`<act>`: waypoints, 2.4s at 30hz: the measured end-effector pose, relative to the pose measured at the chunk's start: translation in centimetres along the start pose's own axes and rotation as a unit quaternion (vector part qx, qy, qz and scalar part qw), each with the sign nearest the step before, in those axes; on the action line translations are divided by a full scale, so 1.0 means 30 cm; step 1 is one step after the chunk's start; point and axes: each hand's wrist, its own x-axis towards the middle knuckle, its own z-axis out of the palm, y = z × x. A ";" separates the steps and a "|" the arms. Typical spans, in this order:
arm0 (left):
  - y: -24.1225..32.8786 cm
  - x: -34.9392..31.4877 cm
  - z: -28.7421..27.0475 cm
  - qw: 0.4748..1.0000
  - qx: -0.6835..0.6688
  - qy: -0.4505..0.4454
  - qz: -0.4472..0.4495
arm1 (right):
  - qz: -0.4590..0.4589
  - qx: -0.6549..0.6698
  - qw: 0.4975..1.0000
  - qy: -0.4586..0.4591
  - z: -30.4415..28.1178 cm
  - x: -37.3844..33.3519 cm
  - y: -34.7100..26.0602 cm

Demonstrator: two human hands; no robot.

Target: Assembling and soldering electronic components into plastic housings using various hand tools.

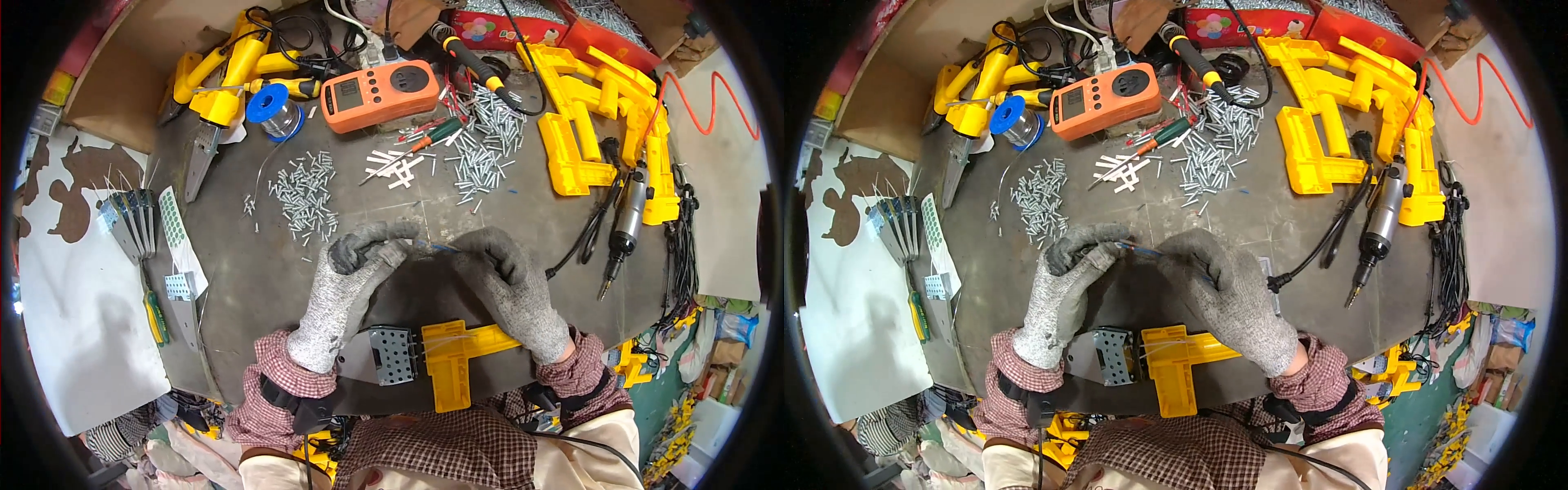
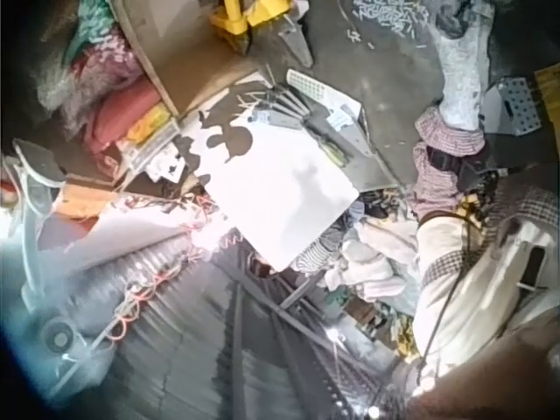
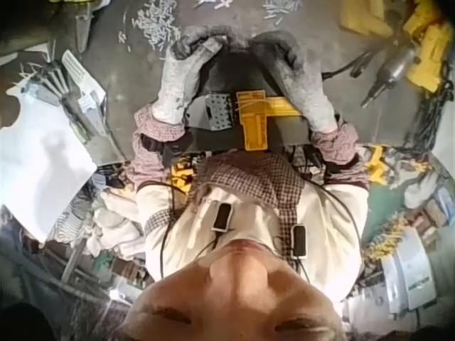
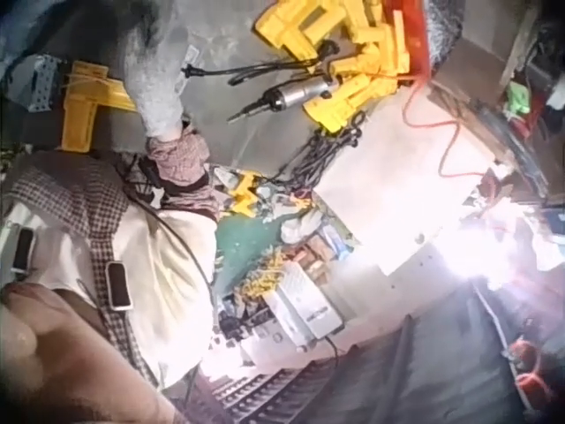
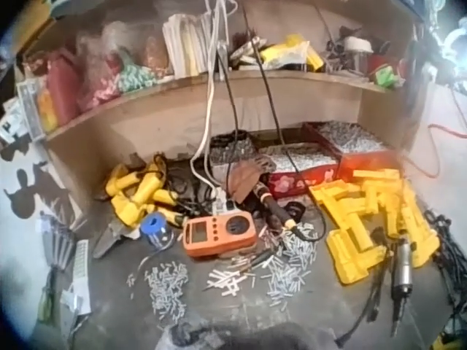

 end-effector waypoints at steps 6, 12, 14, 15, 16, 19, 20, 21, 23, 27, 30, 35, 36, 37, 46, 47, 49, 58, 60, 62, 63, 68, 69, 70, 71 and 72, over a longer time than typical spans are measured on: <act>0.002 0.010 -0.025 0.998 -0.028 -0.047 -0.035 | 0.049 -0.031 0.998 -0.035 -0.032 0.010 -0.042; 0.033 -0.001 0.000 0.997 0.011 -0.058 -0.048 | 0.009 -0.033 0.999 -0.031 -0.033 0.006 -0.020; 0.037 -0.002 0.003 0.996 0.021 -0.058 -0.057 | 0.004 -0.039 0.998 -0.042 -0.034 0.008 -0.021; 0.034 -0.001 0.004 0.997 0.017 -0.055 -0.048 | 0.001 -0.047 0.998 -0.052 -0.034 0.010 -0.023; 0.030 -0.002 0.002 0.998 0.012 -0.050 -0.039 | 0.000 -0.046 0.998 -0.054 -0.036 0.012 -0.027; 0.024 0.001 -0.006 0.995 0.069 -0.052 -0.041 | 0.063 -0.025 0.994 -0.082 -0.038 0.010 -0.030; 0.023 -0.002 -0.003 0.995 0.069 -0.054 -0.039 | 0.049 -0.008 0.997 -0.058 -0.035 0.002 -0.020; 0.022 -0.007 0.000 0.994 0.094 -0.058 -0.019 | 0.036 0.008 0.999 -0.035 -0.036 -0.005 -0.016; 0.010 -0.004 -0.008 0.991 0.121 -0.057 -0.001 | 0.046 0.003 0.998 -0.037 -0.035 -0.002 -0.011; 0.002 0.005 -0.011 0.992 0.110 -0.047 0.039 | 0.062 -0.021 0.996 -0.058 -0.044 0.007 -0.026; 0.014 -0.002 0.000 0.990 0.122 -0.063 0.036 | 0.048 -0.057 0.996 -0.047 -0.036 0.005 -0.001; 0.041 -0.016 0.029 0.978 0.204 -0.037 -0.019 | 0.041 -0.003 0.996 -0.074 -0.023 0.015 -0.031; 0.028 -0.017 0.022 0.982 0.181 -0.051 -0.008 | 0.042 -0.013 0.994 -0.096 -0.025 0.020 -0.042; 0.015 -0.019 0.015 0.985 0.158 -0.064 0.002 | 0.042 -0.013 0.994 -0.096 -0.032 0.027 -0.041; 0.107 0.195 0.047 0.748 0.571 -0.027 0.339 | 0.138 0.090 0.985 0.061 -0.047 0.024 0.084; 0.109 0.253 0.024 0.701 0.619 -0.032 0.353 | -0.119 -0.144 0.979 0.082 -0.064 0.027 0.153; 0.085 0.293 -0.028 0.659 0.663 -0.036 0.353 | -0.052 -0.027 0.998 0.037 -0.026 0.036 0.115; 0.072 0.072 0.037 0.941 0.237 0.021 0.241 | 0.032 0.094 0.993 -0.061 -0.033 -0.016 0.019; 0.057 0.025 0.031 0.989 0.116 0.003 0.092 | -0.040 0.044 0.997 -0.038 -0.029 -0.020 0.036; 0.044 0.005 0.018 0.994 0.098 -0.005 0.054 | -0.053 0.019 0.998 -0.037 -0.024 -0.019 0.031; 0.039 0.000 0.013 0.997 0.078 -0.015 0.020 | -0.068 -0.010 0.997 -0.033 -0.024 -0.019 0.025; 0.025 -0.004 0.001 0.999 0.026 -0.028 -0.008 | -0.036 0.014 0.998 -0.053 -0.030 -0.016 -0.021; 0.025 -0.003 0.001 0.999 0.026 -0.037 -0.006 | -0.009 0.010 0.998 -0.061 -0.031 -0.017 -0.024; 0.026 -0.004 0.002 0.999 0.025 -0.037 -0.006 | -0.009 0.009 0.998 -0.061 -0.032 -0.017 -0.022; 0.029 -0.006 0.003 0.999 0.025 -0.043 -0.002 | -0.009 0.002 0.998 -0.063 -0.032 -0.017 -0.018; 0.031 -0.008 0.004 0.999 0.024 -0.048 0.002 | -0.009 -0.005 0.998 -0.066 -0.031 -0.017 -0.014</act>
